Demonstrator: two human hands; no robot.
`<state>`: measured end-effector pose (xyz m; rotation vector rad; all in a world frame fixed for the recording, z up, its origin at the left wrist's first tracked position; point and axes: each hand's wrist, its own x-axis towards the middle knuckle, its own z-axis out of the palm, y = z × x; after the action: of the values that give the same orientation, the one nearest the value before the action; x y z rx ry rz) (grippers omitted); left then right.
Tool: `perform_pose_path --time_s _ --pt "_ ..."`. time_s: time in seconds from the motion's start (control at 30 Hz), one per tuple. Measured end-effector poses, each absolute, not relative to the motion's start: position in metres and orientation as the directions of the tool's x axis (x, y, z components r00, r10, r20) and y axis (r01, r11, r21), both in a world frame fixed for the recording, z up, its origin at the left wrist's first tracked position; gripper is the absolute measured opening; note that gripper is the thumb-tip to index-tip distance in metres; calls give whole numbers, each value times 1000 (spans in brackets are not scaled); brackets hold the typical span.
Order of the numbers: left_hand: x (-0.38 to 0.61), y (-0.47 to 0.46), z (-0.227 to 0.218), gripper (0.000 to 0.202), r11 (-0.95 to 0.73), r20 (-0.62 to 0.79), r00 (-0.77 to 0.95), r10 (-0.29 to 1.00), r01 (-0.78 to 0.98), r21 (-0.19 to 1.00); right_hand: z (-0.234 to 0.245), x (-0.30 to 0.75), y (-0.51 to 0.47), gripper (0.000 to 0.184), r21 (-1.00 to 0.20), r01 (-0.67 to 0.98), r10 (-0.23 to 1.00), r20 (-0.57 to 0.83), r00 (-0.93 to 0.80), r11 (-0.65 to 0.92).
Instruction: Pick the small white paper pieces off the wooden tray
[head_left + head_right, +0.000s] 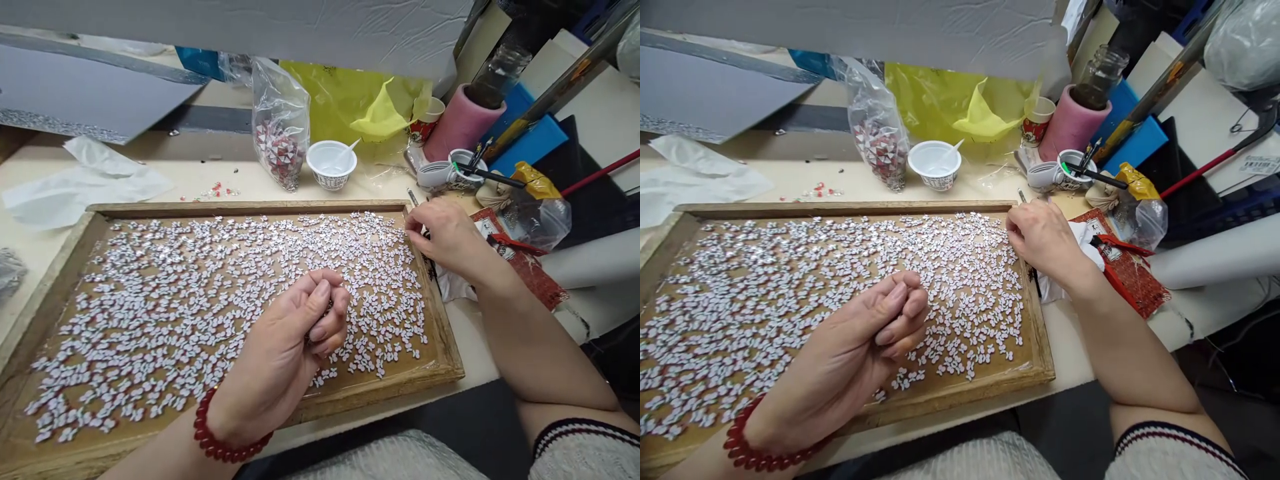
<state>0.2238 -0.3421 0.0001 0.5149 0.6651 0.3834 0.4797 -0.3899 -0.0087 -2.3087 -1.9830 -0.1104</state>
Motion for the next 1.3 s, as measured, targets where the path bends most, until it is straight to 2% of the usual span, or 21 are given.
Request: perform_pose_path --time_s 0.17,0.47,0.77,0.87,0.97,1.03,1.13,1.2,1.3 --pt "221 -343 -4 23 773 -434 772 464 -113 624 -9 476 -390 10 12 992 992 33 124 -125" --pt "219 -345 -6 30 733 -426 771 474 -78 675 -12 480 -389 11 -22 995 994 45 96 -95" --pt "220 -344 -2 16 721 -402 772 492 -103 685 -13 481 -390 11 -23 993 991 73 115 -114" --pt "221 -343 -2 7 740 -411 767 493 -121 662 -9 480 -392 9 -41 990 981 130 142 -137" --pt "221 -343 -3 8 757 -428 768 476 -110 644 -2 467 -394 8 -153 987 967 242 84 -48" --pt "221 -343 -4 17 763 -435 774 460 -94 640 2 451 -396 7 -306 942 944 327 -34 140" --pt "221 -344 -6 26 755 -420 783 459 -94 649 5 421 -401 4 -507 737 874 424 -239 447" --pt "221 -345 -7 27 751 -423 786 451 -78 656 3 405 -404 7 -570 633 842 459 -284 524" --pt "221 -346 -7 25 756 -447 789 421 -33 654 -1 394 -407 7 -612 576 833 483 -270 542"
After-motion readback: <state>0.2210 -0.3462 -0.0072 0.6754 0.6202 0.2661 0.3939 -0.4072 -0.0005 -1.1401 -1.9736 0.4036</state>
